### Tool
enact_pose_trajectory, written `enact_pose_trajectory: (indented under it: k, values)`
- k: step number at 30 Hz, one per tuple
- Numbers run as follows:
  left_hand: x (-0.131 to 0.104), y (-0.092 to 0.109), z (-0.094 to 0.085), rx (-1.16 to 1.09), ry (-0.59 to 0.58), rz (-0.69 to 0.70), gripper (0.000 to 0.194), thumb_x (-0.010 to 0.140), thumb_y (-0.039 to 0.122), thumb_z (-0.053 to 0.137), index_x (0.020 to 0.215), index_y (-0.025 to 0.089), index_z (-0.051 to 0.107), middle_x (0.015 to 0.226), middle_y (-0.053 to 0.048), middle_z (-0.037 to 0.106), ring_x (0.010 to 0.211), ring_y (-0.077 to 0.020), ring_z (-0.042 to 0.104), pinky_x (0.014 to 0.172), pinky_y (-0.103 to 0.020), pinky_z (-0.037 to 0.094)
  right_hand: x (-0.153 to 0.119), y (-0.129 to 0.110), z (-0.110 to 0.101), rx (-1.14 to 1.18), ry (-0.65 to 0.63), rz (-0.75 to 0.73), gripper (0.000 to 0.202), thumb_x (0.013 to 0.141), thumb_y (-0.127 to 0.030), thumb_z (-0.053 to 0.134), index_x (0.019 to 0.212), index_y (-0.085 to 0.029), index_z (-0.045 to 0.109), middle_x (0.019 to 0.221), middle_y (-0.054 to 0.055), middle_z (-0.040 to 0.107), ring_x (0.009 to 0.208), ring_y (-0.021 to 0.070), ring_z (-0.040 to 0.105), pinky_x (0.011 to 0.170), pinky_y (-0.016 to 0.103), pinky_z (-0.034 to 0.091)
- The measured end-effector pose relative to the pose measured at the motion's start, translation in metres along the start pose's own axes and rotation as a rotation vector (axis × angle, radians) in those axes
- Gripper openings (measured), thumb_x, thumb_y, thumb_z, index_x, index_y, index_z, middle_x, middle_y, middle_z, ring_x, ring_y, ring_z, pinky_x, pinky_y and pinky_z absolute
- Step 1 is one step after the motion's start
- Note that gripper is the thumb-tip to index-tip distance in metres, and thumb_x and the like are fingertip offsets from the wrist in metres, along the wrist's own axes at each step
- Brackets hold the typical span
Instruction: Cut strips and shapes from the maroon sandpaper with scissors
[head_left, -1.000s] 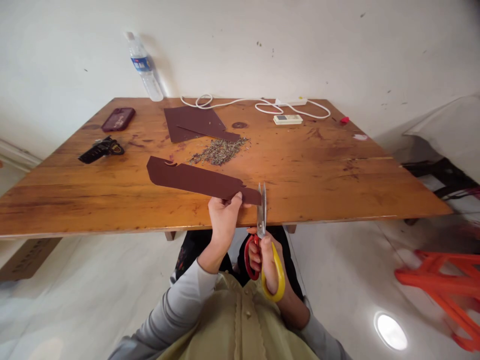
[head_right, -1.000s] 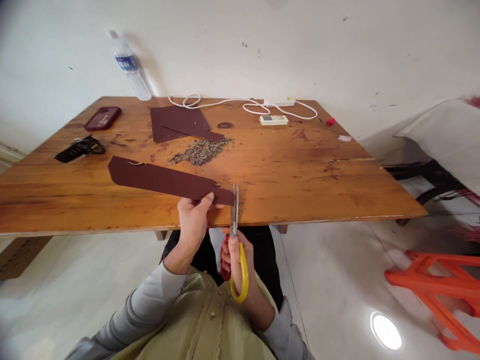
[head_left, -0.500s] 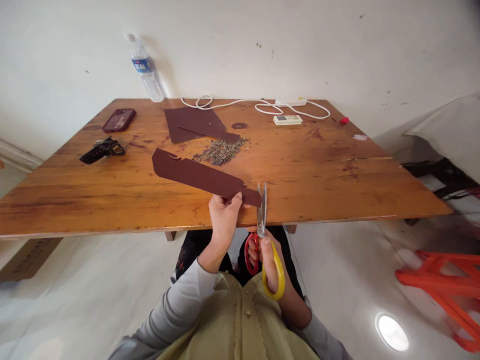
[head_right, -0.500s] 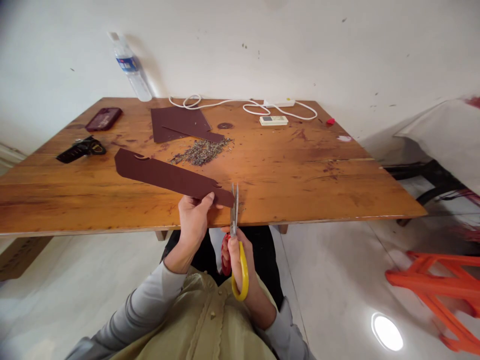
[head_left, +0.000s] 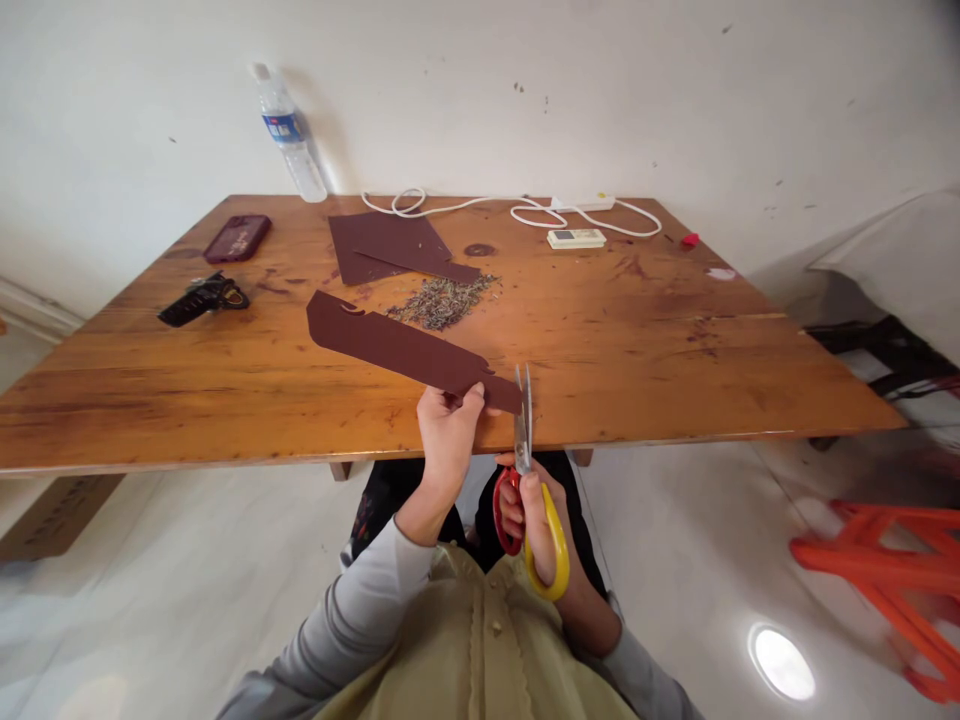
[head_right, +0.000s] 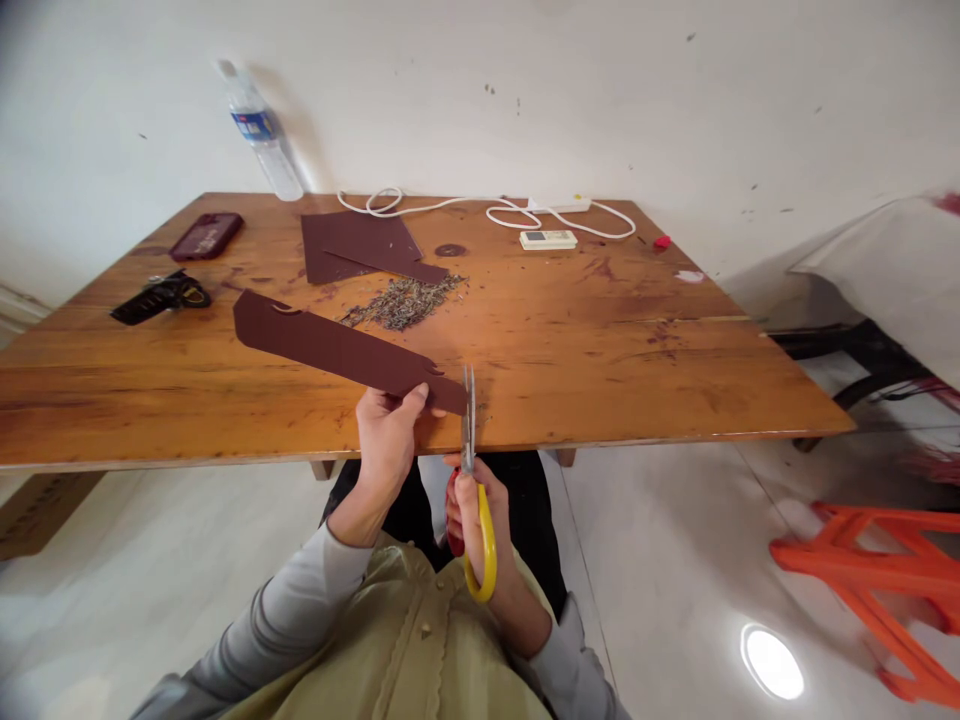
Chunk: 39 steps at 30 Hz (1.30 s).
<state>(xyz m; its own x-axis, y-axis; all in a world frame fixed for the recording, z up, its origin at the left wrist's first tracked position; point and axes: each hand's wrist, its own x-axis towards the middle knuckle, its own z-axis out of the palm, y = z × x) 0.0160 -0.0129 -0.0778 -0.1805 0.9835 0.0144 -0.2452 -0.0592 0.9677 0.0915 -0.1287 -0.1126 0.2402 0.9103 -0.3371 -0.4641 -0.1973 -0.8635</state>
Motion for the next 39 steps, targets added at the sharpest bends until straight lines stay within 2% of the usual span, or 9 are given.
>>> enact_pose_trajectory:
  k: [10,13,16,19,29,34,37,39]
  values:
    - [0.003,-0.007,-0.002,0.011,0.003,0.02,0.018,0.071,0.031,0.078,0.076,0.02,0.064,0.074,0.0,0.07,0.065,-0.0148,0.064,0.063,-0.029,0.058,0.0,0.0,-0.005,-0.007,-0.03,0.001,0.068,0.073,-0.085,0.08,0.096,-0.022,0.068,0.059,-0.011,0.038,0.045,0.0065,0.027,0.037,0.016,0.026]
    - [0.003,-0.008,-0.003,0.009,0.001,0.024,0.018,0.072,0.031,0.078,0.076,0.02,0.064,0.073,0.0,0.069,0.063,-0.0141,0.063,0.063,-0.028,0.058,-0.001,0.002,-0.004,-0.017,-0.027,-0.059,0.07,0.074,-0.088,0.077,0.097,-0.023,0.067,0.059,-0.011,0.041,0.044,0.0077,0.031,0.036,0.018,0.031]
    - [0.002,-0.006,-0.003,0.01,-0.009,0.027,0.017,0.073,0.03,0.077,0.076,0.02,0.063,0.071,0.001,0.067,0.061,-0.0137,0.062,0.06,-0.027,0.056,-0.001,0.005,-0.005,-0.03,-0.063,-0.137,0.066,0.082,-0.086,0.071,0.098,-0.023,0.066,0.06,-0.008,0.045,0.043,0.0093,0.033,0.036,0.021,0.036]
    - [0.002,-0.004,-0.002,0.02,-0.023,0.019,0.018,0.073,0.03,0.077,0.075,0.021,0.062,0.07,0.001,0.067,0.059,-0.0136,0.061,0.06,-0.027,0.055,-0.001,0.007,-0.007,-0.034,-0.081,-0.154,0.065,0.086,-0.084,0.069,0.104,-0.022,0.068,0.06,-0.008,0.046,0.044,0.0104,0.034,0.037,0.023,0.038]
    - [0.002,-0.004,-0.002,0.005,-0.024,0.017,0.019,0.072,0.03,0.079,0.074,0.021,0.062,0.069,0.002,0.066,0.058,-0.0135,0.061,0.061,-0.028,0.056,0.002,0.003,-0.009,-0.017,-0.044,-0.07,0.065,0.077,-0.081,0.08,0.103,-0.023,0.07,0.06,-0.01,0.041,0.043,0.0076,0.029,0.035,0.018,0.029]
    - [0.003,0.0,-0.002,-0.128,-0.069,-0.037,0.023,0.071,0.035,0.083,0.078,0.021,0.066,0.074,0.001,0.071,0.061,-0.0136,0.064,0.063,-0.028,0.056,0.0,0.005,-0.009,0.065,-0.099,-0.088,0.073,0.077,-0.086,0.076,0.108,-0.021,0.069,0.063,-0.007,0.053,0.045,0.0092,0.043,0.038,0.02,0.039]
    - [0.002,0.007,-0.004,-0.196,-0.149,-0.11,0.027,0.065,0.035,0.089,0.08,0.02,0.071,0.081,-0.002,0.076,0.072,-0.0158,0.069,0.073,-0.029,0.057,-0.004,0.005,-0.008,0.094,-0.172,-0.107,0.07,0.081,-0.082,0.076,0.114,-0.021,0.068,0.069,-0.004,0.059,0.05,0.0138,0.055,0.043,0.026,0.05]
    - [-0.002,0.013,-0.004,-0.23,-0.242,-0.205,0.029,0.062,0.034,0.092,0.079,0.019,0.074,0.083,-0.004,0.078,0.076,-0.0175,0.071,0.077,-0.031,0.059,-0.006,0.003,-0.007,0.113,-0.203,-0.091,0.067,0.083,-0.08,0.076,0.117,-0.023,0.067,0.074,-0.003,0.061,0.052,0.0156,0.059,0.046,0.03,0.054]
